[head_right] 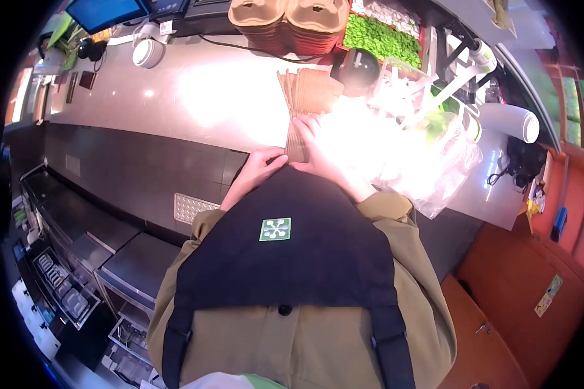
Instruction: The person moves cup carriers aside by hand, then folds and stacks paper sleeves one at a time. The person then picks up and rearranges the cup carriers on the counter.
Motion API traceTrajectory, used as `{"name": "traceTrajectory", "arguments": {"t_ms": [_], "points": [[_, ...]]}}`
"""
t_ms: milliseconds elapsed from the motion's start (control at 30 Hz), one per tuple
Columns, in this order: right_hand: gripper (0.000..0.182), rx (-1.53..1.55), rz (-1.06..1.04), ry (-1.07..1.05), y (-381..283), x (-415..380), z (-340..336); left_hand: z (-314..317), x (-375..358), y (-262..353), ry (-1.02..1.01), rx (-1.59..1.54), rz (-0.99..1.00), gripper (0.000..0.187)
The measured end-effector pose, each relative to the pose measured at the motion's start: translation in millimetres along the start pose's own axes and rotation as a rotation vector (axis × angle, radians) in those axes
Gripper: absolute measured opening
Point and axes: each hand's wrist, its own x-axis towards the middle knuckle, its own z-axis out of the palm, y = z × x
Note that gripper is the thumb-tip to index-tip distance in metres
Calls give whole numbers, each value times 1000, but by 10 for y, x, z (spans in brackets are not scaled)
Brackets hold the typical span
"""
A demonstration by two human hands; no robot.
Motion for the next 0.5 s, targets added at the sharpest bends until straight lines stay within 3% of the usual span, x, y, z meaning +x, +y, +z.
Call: {"name": "traceTrajectory", "arguments": {"t_ms": [167, 300, 500], "points": [[89, 30, 2, 36, -9, 13, 18, 51, 20, 67, 182, 455, 191, 14], [88, -14, 30, 163, -58, 148, 214, 68, 49, 56, 528, 761, 238, 10], [87, -44, 69, 266, -92, 373, 372, -66, 156, 69, 603, 658, 135, 17]]}}
